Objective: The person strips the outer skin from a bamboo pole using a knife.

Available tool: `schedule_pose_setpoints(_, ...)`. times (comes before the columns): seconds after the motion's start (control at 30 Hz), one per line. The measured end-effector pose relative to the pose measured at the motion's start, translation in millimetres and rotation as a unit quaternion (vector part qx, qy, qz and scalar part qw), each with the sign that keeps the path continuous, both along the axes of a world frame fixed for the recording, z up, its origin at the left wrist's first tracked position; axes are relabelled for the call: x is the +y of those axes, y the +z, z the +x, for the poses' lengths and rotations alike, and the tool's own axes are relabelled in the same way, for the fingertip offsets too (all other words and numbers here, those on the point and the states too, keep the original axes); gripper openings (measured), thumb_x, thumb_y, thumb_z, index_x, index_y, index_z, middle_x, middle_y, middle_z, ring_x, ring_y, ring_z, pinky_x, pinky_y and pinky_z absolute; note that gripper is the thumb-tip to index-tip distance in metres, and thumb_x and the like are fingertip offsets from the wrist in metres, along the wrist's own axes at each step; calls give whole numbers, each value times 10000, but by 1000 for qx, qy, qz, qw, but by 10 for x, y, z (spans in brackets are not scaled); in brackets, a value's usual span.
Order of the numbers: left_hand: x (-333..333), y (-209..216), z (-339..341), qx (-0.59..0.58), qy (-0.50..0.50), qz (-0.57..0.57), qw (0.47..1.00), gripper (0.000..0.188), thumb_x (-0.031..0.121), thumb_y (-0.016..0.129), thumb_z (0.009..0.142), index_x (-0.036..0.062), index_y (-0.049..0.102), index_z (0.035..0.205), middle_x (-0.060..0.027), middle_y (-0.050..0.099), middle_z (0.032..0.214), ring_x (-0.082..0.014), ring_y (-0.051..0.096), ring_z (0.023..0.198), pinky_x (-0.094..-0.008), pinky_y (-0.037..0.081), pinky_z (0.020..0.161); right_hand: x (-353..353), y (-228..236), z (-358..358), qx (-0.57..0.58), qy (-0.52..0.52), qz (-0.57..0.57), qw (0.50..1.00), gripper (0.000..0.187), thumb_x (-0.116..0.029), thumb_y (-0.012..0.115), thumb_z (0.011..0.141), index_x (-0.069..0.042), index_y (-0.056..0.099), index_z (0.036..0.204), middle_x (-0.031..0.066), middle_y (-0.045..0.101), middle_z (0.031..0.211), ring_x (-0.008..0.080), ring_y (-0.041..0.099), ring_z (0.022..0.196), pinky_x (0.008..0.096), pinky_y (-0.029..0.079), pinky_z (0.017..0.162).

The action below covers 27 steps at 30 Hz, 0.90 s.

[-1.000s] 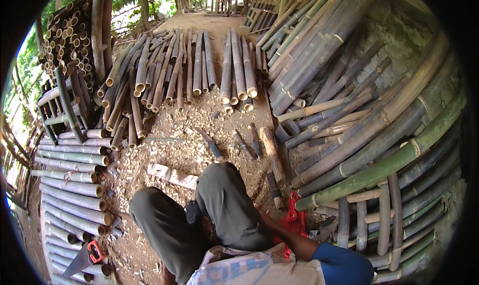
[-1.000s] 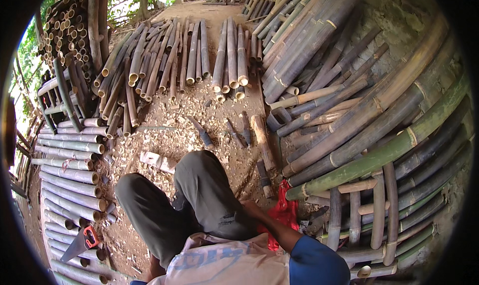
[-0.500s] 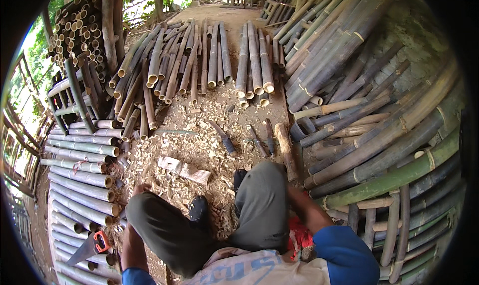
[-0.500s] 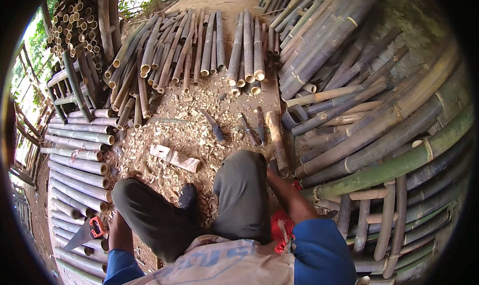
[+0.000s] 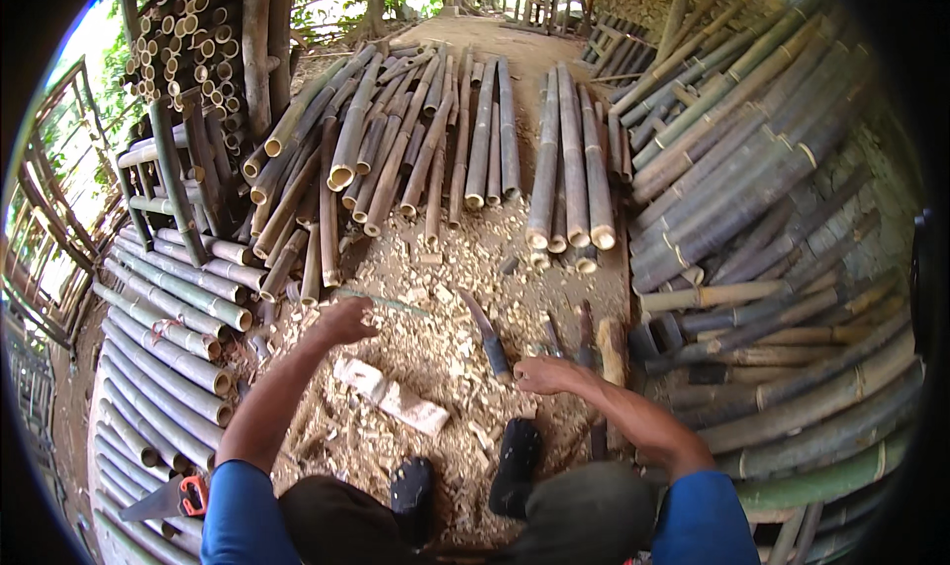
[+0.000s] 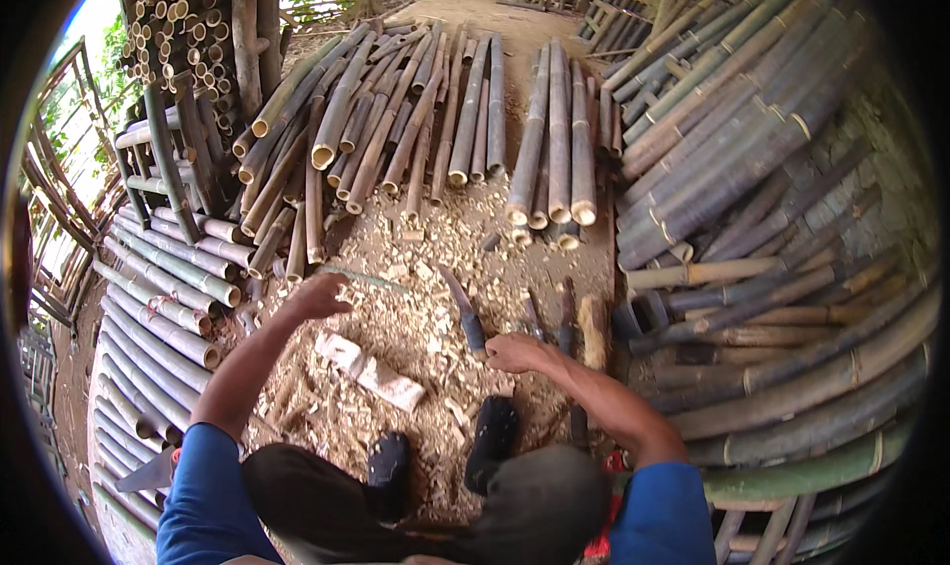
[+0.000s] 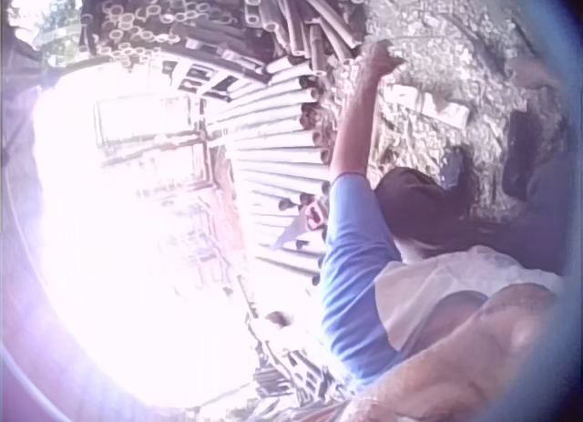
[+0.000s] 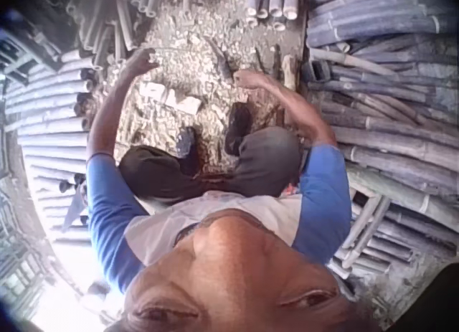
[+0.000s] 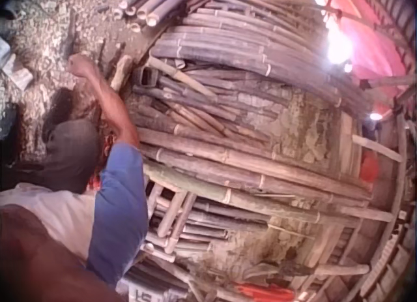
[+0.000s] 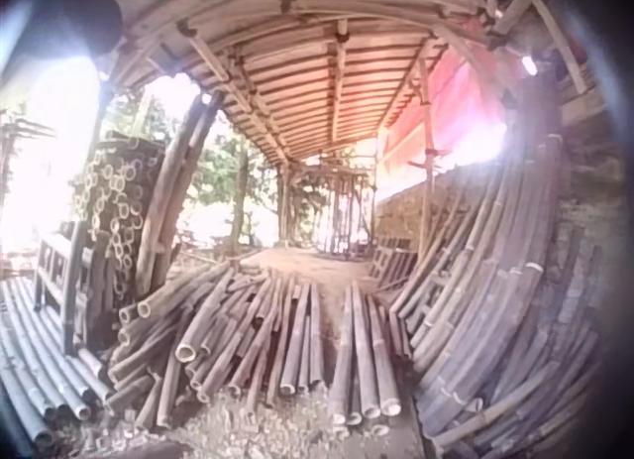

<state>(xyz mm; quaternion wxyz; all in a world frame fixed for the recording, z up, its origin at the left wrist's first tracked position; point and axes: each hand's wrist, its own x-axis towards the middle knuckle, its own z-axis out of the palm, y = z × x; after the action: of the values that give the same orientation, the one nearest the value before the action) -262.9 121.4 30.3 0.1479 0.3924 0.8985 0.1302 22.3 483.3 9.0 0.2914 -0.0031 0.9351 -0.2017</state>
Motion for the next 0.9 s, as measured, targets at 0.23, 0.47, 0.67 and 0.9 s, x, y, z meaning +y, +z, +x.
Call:
schedule_pose_setpoints(0.23,1219,-1156,-415,20,69,51,996,839,502,795,898,91,460,1549,-212,472,1571,-396,469,1437,-512,452,1159,344,-454,-805,104,-82,-74,988,308,-282,683,961,18,671,1030,239,714,958,399,714,885,507,539,791)
schedule_pose_setpoints(0.47,1735,-2009,-838,93,283,95,950,854,566,583,998,38,336,1622,-186,356,1668,-358,304,1554,-548,226,1272,622,-776,-1499,196,-229,-202,932,404,-395,595,1066,2,664,1104,185,747,966,312,733,864,493,547,734)
schedule_pose_setpoints(0.67,1846,-1907,-758,41,317,12,948,836,590,454,1031,37,307,1640,-184,294,1712,-359,237,1593,-614,79,1301,1223,-999,-3213,244,-373,-160,881,527,-470,552,1066,50,642,1058,191,723,883,296,718,810,499,539,731)
schedule_pose_setpoints(0.9,1913,-1872,-792,33,314,49,948,850,590,532,979,55,347,1613,-203,330,1675,-377,244,1583,-634,88,1286,1692,-1593,-4997,203,-639,-290,683,741,-516,816,893,84,611,1276,219,666,1157,332,668,1055,530,557,911)
